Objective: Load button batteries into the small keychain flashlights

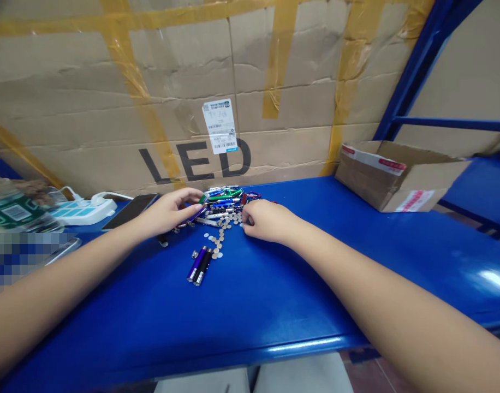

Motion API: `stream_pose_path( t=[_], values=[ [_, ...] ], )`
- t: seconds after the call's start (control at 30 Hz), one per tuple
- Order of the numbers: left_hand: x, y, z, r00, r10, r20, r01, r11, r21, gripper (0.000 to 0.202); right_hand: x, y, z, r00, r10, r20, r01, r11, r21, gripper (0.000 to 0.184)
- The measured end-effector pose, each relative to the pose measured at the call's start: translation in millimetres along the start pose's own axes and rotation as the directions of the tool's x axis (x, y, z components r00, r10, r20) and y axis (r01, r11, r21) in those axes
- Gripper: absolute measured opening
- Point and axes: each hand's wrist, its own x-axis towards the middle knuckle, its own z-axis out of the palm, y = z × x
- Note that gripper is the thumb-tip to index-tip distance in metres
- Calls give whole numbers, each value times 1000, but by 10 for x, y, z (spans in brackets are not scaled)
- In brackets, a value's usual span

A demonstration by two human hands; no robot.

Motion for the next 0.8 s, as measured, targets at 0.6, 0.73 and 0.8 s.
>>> stream_pose_path(
  t=[0.6,0.73,0.8],
  values=[
    [-193,204,347,984,176,-27,-177,984,-32,25,-44,-267,32,957,80,-280,38,920,390,15],
    [-96,150,128,989,123,-77,-111,983,145,27,-38,-238,42,954,34,-299,66,945,320,13],
    [-41,32,17,995,77,-68,-59,969,238,29,-31,-207,33,948,10,-318,81,960,270,12]
  ],
)
